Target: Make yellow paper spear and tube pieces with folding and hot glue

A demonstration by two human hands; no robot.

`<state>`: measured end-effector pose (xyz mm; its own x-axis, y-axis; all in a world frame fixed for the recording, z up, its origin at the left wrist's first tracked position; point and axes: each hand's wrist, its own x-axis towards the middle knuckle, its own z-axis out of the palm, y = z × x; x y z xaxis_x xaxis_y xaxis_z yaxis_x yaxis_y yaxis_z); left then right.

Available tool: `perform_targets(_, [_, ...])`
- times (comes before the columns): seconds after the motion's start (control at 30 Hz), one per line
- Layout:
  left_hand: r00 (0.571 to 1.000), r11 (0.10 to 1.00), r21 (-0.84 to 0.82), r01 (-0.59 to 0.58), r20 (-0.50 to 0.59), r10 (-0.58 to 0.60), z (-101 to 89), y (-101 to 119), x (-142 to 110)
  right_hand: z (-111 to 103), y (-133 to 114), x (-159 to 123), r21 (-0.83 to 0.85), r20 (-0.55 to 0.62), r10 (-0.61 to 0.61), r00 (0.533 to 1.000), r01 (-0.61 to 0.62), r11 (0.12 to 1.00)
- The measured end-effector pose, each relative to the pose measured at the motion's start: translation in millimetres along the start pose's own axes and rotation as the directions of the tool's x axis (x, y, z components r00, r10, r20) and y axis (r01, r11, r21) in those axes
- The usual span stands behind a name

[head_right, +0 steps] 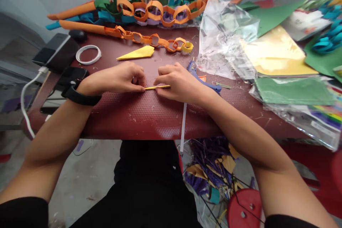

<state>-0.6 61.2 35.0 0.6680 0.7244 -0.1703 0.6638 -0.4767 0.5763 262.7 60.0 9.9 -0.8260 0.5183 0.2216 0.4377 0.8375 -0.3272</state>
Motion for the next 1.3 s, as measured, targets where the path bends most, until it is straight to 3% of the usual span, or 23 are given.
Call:
perform_targets(0.2, [0.994,1.0,0.023,0.002,-0.105,0.0,-2.3,0.3,-3.2,6.7,2.4,3.6,-0.004,-0.073,0.012,0.997,-0.013,1.0])
perform_targets(0.37, [0.976,0.996,0.067,-0.061,-0.207,0.074,-0.6,-2.5,-1.5,1.9,7.4,11.5,-0.009,-0.086,0.044,0.995,-0.045,0.999])
perform_targets(0.6, [0.85,0.954,0.217,-0.206,-0.443,0.284,6.3,-13.7,4.4,-19.3,17.0,22.8,0.096,-0.07,0.03,0.997,-0.023,0.995])
perform_targets(0.67, [0.833,0.949,0.233,-0.21,-0.466,0.299,7.0,-17.2,5.1,-21.0,19.7,24.1,0.109,-0.077,0.031,0.997,-0.022,0.994])
perform_targets(0.83, [0.852,0.947,0.262,-0.185,-0.438,0.288,6.4,-23.3,5.3,-13.2,24.9,25.8,0.109,-0.102,0.05,0.993,-0.039,0.993])
perform_targets(0.93, [0.838,0.939,0.296,-0.177,-0.455,0.301,5.2,-23.5,5.3,-8.8,27.2,26.2,0.101,-0.099,0.043,0.994,-0.033,0.994])
perform_targets(1.17, [0.761,0.913,0.344,-0.218,-0.526,0.38,4.4,-24.0,8.8,-9.1,31.0,25.6,0.043,-0.16,0.026,0.987,-0.02,0.999])
perform_targets(1.3, [0.682,0.905,0.359,-0.227,-0.605,0.411,6.5,-24.0,11.0,-11.1,29.6,24.2,0.007,-0.241,-0.002,0.971,0.004,1.0])
